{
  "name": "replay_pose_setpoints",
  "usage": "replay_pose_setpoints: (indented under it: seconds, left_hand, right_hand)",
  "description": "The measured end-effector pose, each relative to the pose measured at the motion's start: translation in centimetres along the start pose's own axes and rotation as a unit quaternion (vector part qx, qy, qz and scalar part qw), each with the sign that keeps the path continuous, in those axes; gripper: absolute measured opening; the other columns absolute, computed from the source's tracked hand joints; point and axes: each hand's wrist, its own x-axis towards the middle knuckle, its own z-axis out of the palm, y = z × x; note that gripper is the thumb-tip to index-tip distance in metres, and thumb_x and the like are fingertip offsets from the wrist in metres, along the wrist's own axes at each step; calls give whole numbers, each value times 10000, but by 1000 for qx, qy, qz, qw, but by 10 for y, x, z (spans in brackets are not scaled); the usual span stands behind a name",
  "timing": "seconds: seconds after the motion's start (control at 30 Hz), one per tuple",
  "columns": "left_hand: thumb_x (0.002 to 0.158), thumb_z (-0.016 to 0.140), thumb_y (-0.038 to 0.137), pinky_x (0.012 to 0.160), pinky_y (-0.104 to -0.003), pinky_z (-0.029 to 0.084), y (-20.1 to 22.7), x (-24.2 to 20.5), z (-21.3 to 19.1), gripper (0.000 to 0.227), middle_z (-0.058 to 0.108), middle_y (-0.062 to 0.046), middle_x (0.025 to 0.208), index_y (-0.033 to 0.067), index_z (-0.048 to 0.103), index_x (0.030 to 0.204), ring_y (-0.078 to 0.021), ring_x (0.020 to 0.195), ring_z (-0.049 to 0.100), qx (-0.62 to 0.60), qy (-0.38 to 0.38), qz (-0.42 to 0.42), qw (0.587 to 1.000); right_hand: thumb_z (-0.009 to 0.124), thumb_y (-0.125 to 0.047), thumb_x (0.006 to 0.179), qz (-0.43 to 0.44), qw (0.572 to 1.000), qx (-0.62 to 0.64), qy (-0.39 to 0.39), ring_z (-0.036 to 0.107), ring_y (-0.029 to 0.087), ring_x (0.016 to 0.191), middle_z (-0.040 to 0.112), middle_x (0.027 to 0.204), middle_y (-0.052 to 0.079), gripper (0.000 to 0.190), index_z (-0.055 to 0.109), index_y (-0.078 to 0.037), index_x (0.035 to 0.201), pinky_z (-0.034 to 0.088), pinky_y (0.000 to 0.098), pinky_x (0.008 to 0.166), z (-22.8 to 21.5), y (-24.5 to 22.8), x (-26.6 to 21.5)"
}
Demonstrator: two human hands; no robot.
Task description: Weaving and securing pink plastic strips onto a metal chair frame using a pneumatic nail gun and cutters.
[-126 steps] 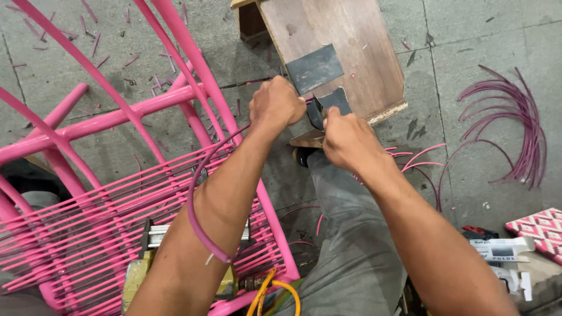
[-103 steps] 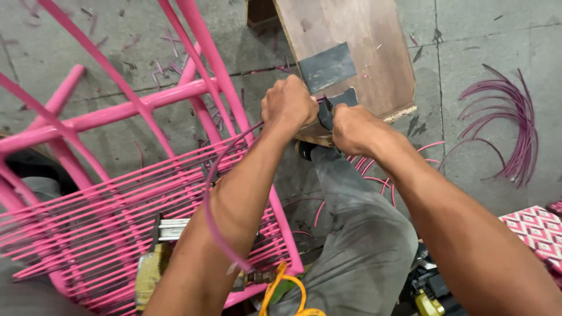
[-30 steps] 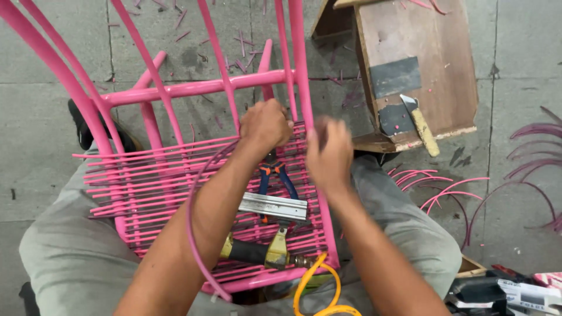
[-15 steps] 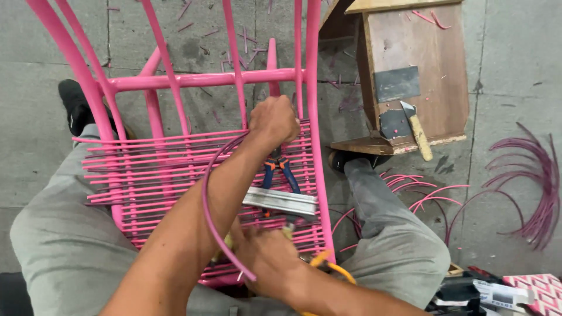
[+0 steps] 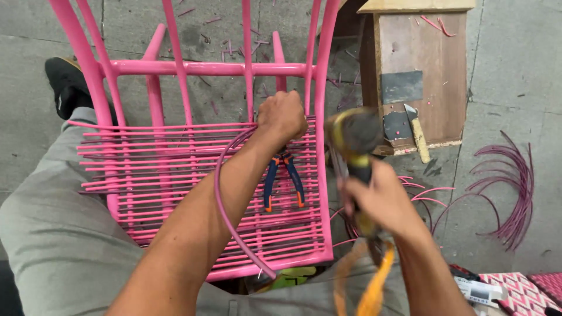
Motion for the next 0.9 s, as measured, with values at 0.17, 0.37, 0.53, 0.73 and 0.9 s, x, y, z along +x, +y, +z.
replay_pose_setpoints:
  seconds: [0.17, 0.37, 0.53, 0.73, 0.9]
  left_hand:
    - [783, 701, 133, 927, -511, 551, -7, 9, 10, 276, 714, -235, 1121, 60, 735, 1047, -413, 1089, 687, -23, 16, 2, 1000]
    - [785, 715, 131, 948, -502, 545, -4, 5, 5, 307, 707, -225, 1150, 58, 722, 1083, -410, 1116, 677, -16, 5, 6, 1000]
    - [793, 712, 114, 941, -506, 542, -4, 5, 5, 301, 702, -210, 1162, 64, 717, 1090, -412, 1127, 667, -21, 14, -3, 1000]
    - [786, 726, 111, 939, -507, 549, -4, 5, 4, 294, 703, -223, 1158, 53, 724, 1074, -416, 1125, 671, -23, 7, -1, 1000]
    - [761, 746, 120, 914, -502, 563, -5, 5, 5, 298, 716, -227, 1116, 41, 734, 1048, -418, 1084, 689, -19, 18, 17, 1000]
  right_hand:
    - [686, -158, 931, 73, 992, 89, 47, 533, 161, 438, 526, 576, 30, 196, 642, 14, 1014, 452, 352, 430, 15, -14, 38]
    - [639, -68, 878, 63, 988, 136, 31, 511, 166, 423, 515, 563, 35, 237, 652, -15, 1109, 437, 344, 415, 15, -3, 53]
    - [624, -41, 867, 65, 989, 133, 20, 507, 168, 424, 519, 560, 46, 244, 645, 0, 1107, 440, 350, 414, 17, -3, 56]
    - [623, -31, 858, 63, 987, 148, 17, 498, 163, 432, 511, 566, 40, 251, 640, 17, 1104, 439, 346, 417, 18, -4, 55]
    - [614, -29, 848, 62, 986, 154, 20, 483, 155, 434, 488, 563, 29, 288, 649, 8, 1131, 432, 337, 419, 17, -2, 54]
